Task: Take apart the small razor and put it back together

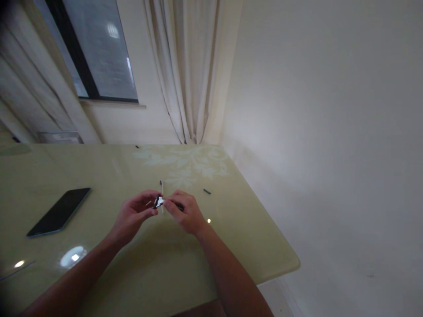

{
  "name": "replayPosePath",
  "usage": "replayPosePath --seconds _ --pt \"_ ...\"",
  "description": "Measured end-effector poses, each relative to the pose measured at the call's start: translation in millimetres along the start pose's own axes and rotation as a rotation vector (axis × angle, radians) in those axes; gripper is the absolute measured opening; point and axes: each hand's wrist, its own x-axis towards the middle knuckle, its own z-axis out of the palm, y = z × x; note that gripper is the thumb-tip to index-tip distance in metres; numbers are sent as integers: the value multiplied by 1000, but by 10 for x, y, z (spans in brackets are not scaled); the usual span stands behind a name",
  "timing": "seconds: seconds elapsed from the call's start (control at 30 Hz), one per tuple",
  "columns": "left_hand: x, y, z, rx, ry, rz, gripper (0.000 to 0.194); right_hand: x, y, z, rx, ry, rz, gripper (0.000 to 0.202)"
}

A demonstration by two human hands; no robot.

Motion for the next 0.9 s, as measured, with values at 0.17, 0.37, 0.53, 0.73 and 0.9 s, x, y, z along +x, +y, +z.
replayPosePath --seconds 0.17,0.37,0.53,0.73,0.9 --pt "2 21 -3 50 33 27 36 -3 18 15 6 -4 -5 35" --pt "6 51 6 103 44 49 36 -5 63 17 0 -11 -8 32" --pt "-10 46 21 135 71 47 36 -5 94 -24 -84 -83 -35 29" --pt "4 -65 12 74 93 -47 33 -1 103 2 -145 -101 -55 29" --pt "13 -117 -22 28 86 -96 33 -13 102 47 -186 -92 -38 33"
